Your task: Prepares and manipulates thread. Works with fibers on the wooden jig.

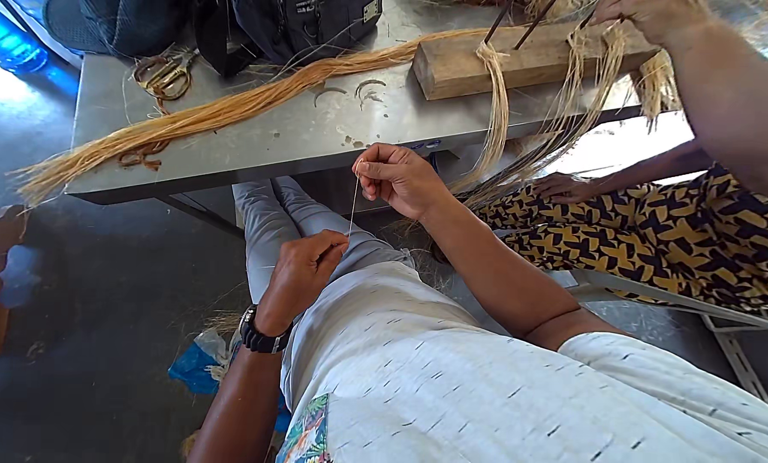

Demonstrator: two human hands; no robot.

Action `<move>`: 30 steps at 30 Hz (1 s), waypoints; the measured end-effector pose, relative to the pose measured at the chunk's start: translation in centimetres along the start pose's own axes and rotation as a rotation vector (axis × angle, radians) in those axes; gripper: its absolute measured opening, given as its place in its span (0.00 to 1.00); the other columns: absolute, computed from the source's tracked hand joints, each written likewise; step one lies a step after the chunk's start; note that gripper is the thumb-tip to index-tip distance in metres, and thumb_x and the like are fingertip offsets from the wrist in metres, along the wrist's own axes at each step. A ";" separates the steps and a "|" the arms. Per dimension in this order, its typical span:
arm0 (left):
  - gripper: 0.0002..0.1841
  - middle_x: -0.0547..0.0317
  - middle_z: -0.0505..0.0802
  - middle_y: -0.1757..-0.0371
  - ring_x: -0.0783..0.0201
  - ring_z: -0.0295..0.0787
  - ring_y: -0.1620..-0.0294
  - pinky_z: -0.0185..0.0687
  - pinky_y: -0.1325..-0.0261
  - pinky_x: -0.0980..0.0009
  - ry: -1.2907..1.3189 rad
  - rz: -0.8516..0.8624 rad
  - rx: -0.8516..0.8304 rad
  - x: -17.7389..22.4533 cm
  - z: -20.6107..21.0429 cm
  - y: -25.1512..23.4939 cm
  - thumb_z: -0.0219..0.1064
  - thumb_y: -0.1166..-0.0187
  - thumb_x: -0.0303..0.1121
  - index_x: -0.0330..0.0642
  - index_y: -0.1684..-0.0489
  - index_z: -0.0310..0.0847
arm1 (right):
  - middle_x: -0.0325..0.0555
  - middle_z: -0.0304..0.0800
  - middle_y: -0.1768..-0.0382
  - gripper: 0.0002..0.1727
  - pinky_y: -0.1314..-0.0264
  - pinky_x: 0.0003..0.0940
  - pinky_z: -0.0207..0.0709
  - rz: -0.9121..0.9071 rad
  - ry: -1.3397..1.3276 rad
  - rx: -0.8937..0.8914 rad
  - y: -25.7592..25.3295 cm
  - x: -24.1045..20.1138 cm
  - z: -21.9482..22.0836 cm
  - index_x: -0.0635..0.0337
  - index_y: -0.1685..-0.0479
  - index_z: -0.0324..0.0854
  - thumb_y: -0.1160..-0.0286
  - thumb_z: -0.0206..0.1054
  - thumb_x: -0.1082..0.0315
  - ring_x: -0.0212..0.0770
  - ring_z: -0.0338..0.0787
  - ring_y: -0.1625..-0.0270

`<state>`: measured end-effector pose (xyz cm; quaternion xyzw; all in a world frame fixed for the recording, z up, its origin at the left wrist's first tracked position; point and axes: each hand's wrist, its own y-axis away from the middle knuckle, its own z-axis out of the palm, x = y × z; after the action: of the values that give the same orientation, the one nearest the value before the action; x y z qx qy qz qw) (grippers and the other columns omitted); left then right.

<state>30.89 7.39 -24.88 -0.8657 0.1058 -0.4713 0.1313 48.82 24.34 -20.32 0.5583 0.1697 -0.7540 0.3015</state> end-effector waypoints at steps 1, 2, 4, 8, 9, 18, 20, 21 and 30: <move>0.10 0.65 0.90 0.70 0.79 0.80 0.73 0.78 0.67 0.81 -0.005 0.027 -0.009 0.1 0.0 0.0 0.63 0.13 0.33 0.41 0.54 0.91 | 0.42 0.85 0.74 0.06 0.68 0.24 0.82 -0.016 0.014 0.004 0.0 0.1 0.1 0.63 0.62 0.82 0.17 0.61 0.77 0.31 0.83 0.76; 0.10 0.64 0.91 0.68 0.79 0.82 0.71 0.79 0.64 0.81 -0.010 0.053 -0.020 0.3 0.1 0.0 0.63 0.13 0.32 0.41 0.54 0.92 | 0.41 0.85 0.74 0.06 0.69 0.24 0.82 -0.033 0.026 0.007 0.0 0.1 0.2 0.63 0.62 0.82 0.17 0.62 0.78 0.30 0.83 0.75; 0.11 0.61 0.93 0.66 0.77 0.85 0.67 0.83 0.59 0.80 -0.012 0.096 -0.054 0.4 0.3 0.0 0.62 0.12 0.31 0.39 0.55 0.91 | 0.41 0.85 0.73 0.05 0.69 0.23 0.82 -0.063 0.050 0.015 -0.1 0.4 0.4 0.64 0.62 0.82 0.18 0.63 0.78 0.30 0.83 0.75; 0.12 0.62 0.92 0.66 0.75 0.84 0.67 0.83 0.58 0.76 -0.053 0.049 -0.175 -0.2 0.2 -0.5 0.62 0.12 0.37 0.43 0.53 0.91 | 0.41 0.85 0.75 0.04 0.70 0.23 0.81 -0.068 0.203 0.003 -0.2 0.3 0.6 0.65 0.62 0.83 0.19 0.65 0.76 0.30 0.83 0.76; 0.13 0.62 0.91 0.63 0.73 0.86 0.64 0.84 0.56 0.73 -0.082 0.019 -0.201 -0.4 -0.2 -0.9 0.63 0.13 0.41 0.44 0.52 0.91 | 0.41 0.86 0.75 0.04 0.71 0.23 0.81 -0.078 0.268 0.012 -0.2 0.2 0.7 0.65 0.62 0.83 0.19 0.66 0.75 0.30 0.83 0.76; 0.13 0.57 0.90 0.60 0.66 0.87 0.64 0.85 0.62 0.68 -0.128 -0.045 0.212 2.9 -1.9 -5.3 0.62 0.11 0.41 0.41 0.47 0.85 | 0.42 0.90 0.71 0.04 0.67 0.24 0.84 -0.219 0.552 -0.061 1.1 -1.0 2.4 0.65 0.58 0.86 0.20 0.70 0.72 0.31 0.88 0.71; 0.09 0.56 0.88 0.65 0.66 0.84 0.73 0.83 0.70 0.70 -0.034 -0.052 0.216 2.9 -2.0 -5.5 0.61 0.10 0.36 0.41 0.50 0.83 | 0.43 0.91 0.71 0.04 0.66 0.25 0.86 -0.207 0.496 -0.096 1.2 -1.0 2.4 0.66 0.57 0.86 0.20 0.70 0.73 0.31 0.89 0.70; 0.09 0.57 0.88 0.66 0.66 0.84 0.75 0.83 0.73 0.71 0.042 -0.062 0.217 2.8 -2.1 -5.5 0.60 0.10 0.35 0.42 0.51 0.83 | 0.44 0.91 0.70 0.04 0.65 0.25 0.86 -0.191 0.451 -0.111 1.3 -0.9 2.2 0.67 0.57 0.86 0.20 0.70 0.74 0.32 0.89 0.70; 0.07 0.58 0.86 0.71 0.68 0.78 0.83 0.77 0.83 0.77 0.312 -0.074 0.293 2.8 -1.7 -5.4 0.59 0.10 0.36 0.44 0.50 0.80 | 0.45 0.88 0.66 0.06 0.65 0.27 0.83 -0.102 0.285 -0.123 2.0 0.2 1.9 0.66 0.51 0.83 0.18 0.65 0.74 0.34 0.86 0.68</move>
<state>31.30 11.46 -20.04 -0.7573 0.0232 -0.6143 0.2205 48.70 21.63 -19.71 0.6308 0.2850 -0.6697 0.2692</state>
